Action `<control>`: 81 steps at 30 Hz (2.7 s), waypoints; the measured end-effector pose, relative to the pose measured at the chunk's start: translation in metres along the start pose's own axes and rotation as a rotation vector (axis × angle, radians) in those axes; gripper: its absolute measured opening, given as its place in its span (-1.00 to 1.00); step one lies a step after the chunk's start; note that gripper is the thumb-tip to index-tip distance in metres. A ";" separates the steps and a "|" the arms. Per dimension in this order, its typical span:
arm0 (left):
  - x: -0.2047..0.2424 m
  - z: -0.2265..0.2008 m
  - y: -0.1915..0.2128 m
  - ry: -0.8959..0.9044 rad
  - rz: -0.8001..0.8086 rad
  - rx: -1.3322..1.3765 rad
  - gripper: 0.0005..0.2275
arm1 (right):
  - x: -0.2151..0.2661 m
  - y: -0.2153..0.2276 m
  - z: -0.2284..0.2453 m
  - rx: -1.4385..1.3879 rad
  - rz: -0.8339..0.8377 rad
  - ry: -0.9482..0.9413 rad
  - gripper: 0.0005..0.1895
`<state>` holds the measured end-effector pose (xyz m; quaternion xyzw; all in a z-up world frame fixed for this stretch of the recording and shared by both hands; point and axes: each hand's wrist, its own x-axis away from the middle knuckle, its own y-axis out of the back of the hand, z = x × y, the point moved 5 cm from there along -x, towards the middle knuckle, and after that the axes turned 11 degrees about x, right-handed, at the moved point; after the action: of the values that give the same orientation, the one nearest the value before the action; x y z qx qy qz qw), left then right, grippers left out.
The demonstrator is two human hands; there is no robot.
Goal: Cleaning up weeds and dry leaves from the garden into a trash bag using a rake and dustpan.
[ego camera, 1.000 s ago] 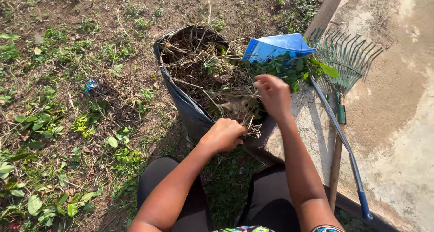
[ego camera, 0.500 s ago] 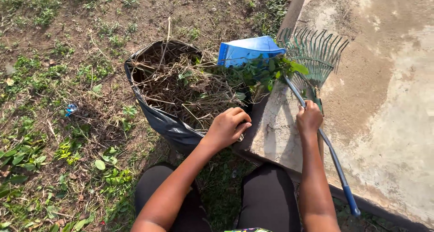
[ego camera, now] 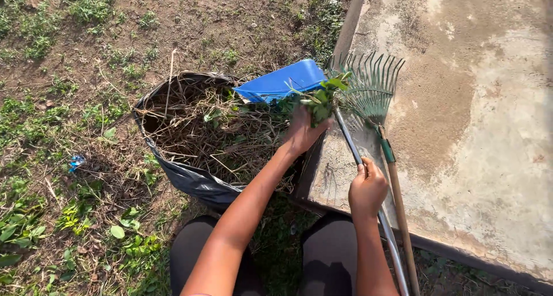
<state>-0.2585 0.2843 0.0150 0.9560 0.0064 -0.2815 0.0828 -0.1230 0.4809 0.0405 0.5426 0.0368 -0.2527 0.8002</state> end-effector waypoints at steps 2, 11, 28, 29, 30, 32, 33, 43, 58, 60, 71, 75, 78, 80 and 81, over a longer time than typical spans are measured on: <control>-0.010 0.032 -0.025 0.013 0.089 -0.091 -0.56 | 0.006 0.006 0.007 -0.063 -0.002 0.038 -0.79; 0.000 0.114 -0.010 0.577 -0.182 -0.054 -0.56 | 0.015 0.023 0.030 -0.244 0.055 0.043 -0.69; 0.067 0.050 0.131 0.170 -0.378 -0.232 -0.70 | -0.007 -0.024 0.028 -0.397 0.184 0.292 -0.72; 0.064 0.034 0.139 0.205 -0.449 -0.095 -0.72 | -0.009 -0.031 0.020 -0.472 0.168 0.296 -0.71; 0.061 0.020 0.148 0.206 -0.454 -0.099 -0.72 | -0.009 -0.033 0.018 -0.474 0.172 0.301 -0.71; 0.059 -0.013 0.174 0.177 -0.662 -0.265 -0.67 | -0.011 -0.045 0.005 -0.513 0.300 0.099 -0.71; 0.058 -0.029 0.183 0.178 -0.663 -0.268 -0.67 | -0.012 -0.049 0.000 -0.515 0.303 0.100 -0.71; 0.109 0.125 0.214 0.958 -0.149 -0.842 -0.68 | -0.024 -0.040 -0.032 -0.993 0.398 -0.142 -0.69; 0.084 0.042 0.238 0.903 0.507 -0.656 -0.05 | -0.060 0.012 -0.087 -1.015 0.109 -0.243 -0.78; 0.070 0.000 0.235 0.804 0.440 -0.634 -0.09 | -0.065 0.017 -0.098 -1.001 0.091 -0.243 -0.79; 0.008 -0.130 0.171 0.390 0.079 -0.442 -0.69 | -0.092 -0.012 -0.200 -0.981 0.092 -0.134 -0.83; 0.006 -0.133 0.146 0.338 0.119 -0.435 -0.74 | -0.112 -0.060 -0.250 -0.863 0.076 -0.317 -0.81; 0.010 -0.125 0.137 0.387 0.169 -0.356 -0.75 | -0.116 -0.082 -0.267 -0.771 0.113 -0.373 -0.77; 0.013 -0.118 0.132 0.329 0.228 -0.383 -0.74 | -0.115 -0.078 -0.262 -0.281 0.084 -0.273 -0.72; 0.013 -0.116 0.132 0.329 0.227 -0.383 -0.74 | -0.116 -0.083 -0.266 -0.281 0.084 -0.271 -0.72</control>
<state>-0.1774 0.1727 0.1247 0.9504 -0.0343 -0.1052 0.2908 -0.2035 0.7358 -0.1005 0.3877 -0.0590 -0.2824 0.8755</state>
